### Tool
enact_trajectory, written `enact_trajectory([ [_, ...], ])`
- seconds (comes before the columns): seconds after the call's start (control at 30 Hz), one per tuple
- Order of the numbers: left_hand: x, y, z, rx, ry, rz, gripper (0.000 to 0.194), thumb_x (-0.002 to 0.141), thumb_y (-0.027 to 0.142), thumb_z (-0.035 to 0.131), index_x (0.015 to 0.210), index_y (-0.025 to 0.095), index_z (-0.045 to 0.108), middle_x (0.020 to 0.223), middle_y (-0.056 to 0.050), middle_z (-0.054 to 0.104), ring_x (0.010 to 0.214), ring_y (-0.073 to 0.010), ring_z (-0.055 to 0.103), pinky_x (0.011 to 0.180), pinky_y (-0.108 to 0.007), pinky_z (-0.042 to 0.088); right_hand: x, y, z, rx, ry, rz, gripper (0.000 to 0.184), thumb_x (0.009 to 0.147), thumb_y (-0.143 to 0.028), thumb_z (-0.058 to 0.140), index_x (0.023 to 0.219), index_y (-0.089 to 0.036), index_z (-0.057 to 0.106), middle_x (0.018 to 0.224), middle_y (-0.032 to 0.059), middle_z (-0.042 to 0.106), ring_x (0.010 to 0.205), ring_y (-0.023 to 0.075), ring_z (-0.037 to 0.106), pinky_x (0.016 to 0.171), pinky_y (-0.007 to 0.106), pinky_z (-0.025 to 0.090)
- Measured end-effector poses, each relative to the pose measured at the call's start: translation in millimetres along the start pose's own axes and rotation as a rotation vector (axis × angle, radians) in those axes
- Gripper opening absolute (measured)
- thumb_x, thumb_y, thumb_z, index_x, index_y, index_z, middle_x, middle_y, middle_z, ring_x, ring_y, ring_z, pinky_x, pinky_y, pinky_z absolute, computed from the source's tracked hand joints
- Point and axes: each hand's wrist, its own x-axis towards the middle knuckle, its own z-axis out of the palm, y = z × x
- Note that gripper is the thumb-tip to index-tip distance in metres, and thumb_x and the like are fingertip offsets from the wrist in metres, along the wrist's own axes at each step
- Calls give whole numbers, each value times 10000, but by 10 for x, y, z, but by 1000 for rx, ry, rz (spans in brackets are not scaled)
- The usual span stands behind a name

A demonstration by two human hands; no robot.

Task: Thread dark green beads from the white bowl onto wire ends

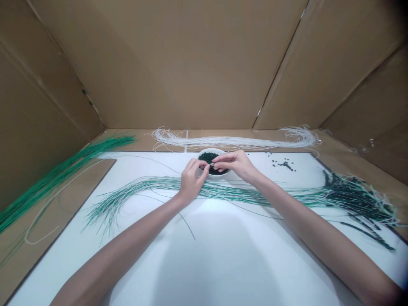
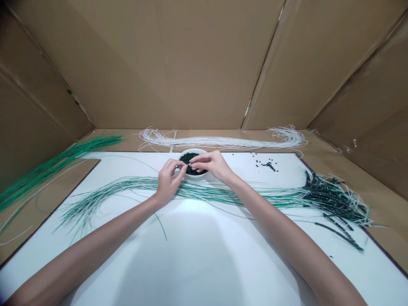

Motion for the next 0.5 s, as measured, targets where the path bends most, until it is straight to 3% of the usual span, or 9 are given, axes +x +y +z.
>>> enact_trajectory([
  [0.5,-5,-4,-3,2,-8,-1,85,807,225,486,787,176,553,764,-14,543,709,-109,502,641,-216,395,-4,-22,-3,-66,8,20,264,560,-273,701,787,-138,699,660,41,678,546,131,604,592,272,530],
])
